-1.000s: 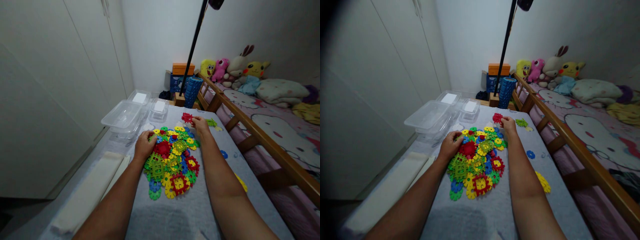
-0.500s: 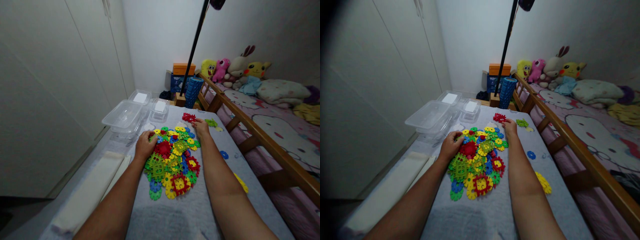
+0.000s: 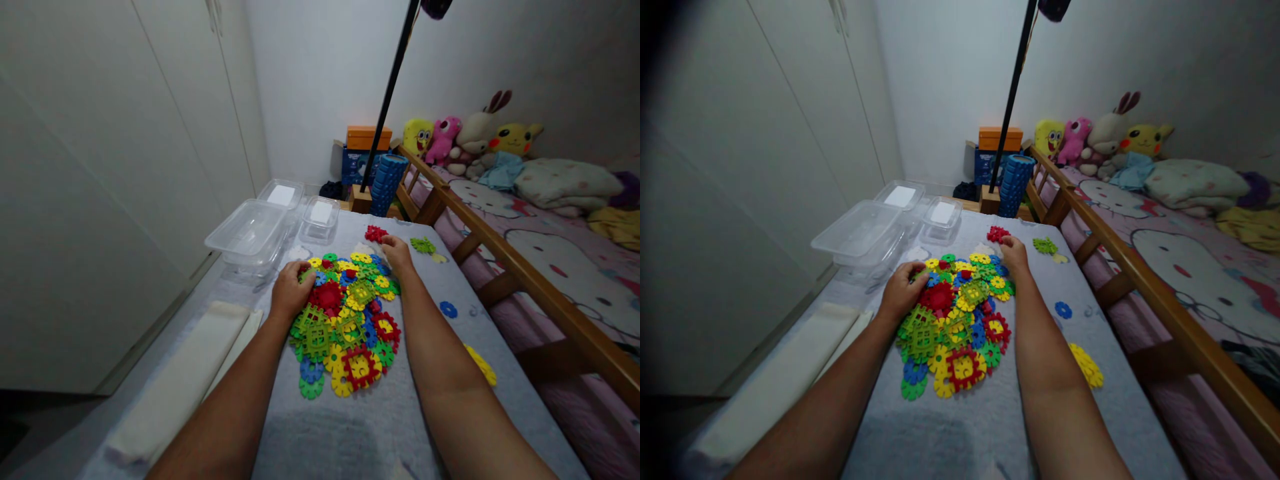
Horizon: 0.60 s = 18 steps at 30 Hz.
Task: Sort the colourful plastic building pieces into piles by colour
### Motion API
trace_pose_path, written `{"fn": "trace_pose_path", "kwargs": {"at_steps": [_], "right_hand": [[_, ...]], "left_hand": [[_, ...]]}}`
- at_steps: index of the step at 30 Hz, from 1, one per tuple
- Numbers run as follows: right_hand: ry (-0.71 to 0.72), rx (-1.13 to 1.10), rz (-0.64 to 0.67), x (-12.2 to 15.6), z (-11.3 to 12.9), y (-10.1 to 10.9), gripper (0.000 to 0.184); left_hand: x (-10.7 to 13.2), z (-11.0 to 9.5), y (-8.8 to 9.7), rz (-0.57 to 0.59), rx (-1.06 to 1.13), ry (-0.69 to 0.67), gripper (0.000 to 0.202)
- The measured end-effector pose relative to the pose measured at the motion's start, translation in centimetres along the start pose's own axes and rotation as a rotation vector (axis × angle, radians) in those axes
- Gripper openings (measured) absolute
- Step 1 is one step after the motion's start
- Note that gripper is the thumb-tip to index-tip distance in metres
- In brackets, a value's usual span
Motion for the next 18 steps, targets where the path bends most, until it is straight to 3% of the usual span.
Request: {"fn": "trace_pose_path", "kwargs": {"at_steps": [4, 6, 13, 15, 18], "right_hand": [[0.067, -0.013, 0.091, 0.6, 1.2, -0.3, 0.037], [0.091, 0.025, 0.202, 1.0, 2.4, -0.2, 0.034], [0.194, 0.393, 0.95, 3.5, 8.1, -1.1, 0.028], [0.191, 0.531, 1.022, 4.2, 8.8, -1.9, 0.026], [0.195, 0.675, 1.021, 5.0, 8.9, -3.0, 0.02]], "left_hand": [[0.0, -0.1, 0.0, 0.0, -0.003, 0.009, 0.026], [0.0, -0.1, 0.0, 0.0, -0.005, 0.012, 0.026], [0.0, -0.3, 0.1, 0.008, -0.001, 0.01, 0.028], [0.1, -0.4, 0.2, 0.005, -0.001, 0.01, 0.027], [0.1, -0.4, 0.2, 0.003, -0.002, 0.009, 0.025]]}}
Point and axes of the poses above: each hand's wrist, its own x-axis away from the middle knuckle, its own y-axis out of the back of the hand, z = x × y, the point moved 1 cm from there along -x, towards the middle knuckle, and after that the axes turned 2 degrees about z, right-handed, at the moved point
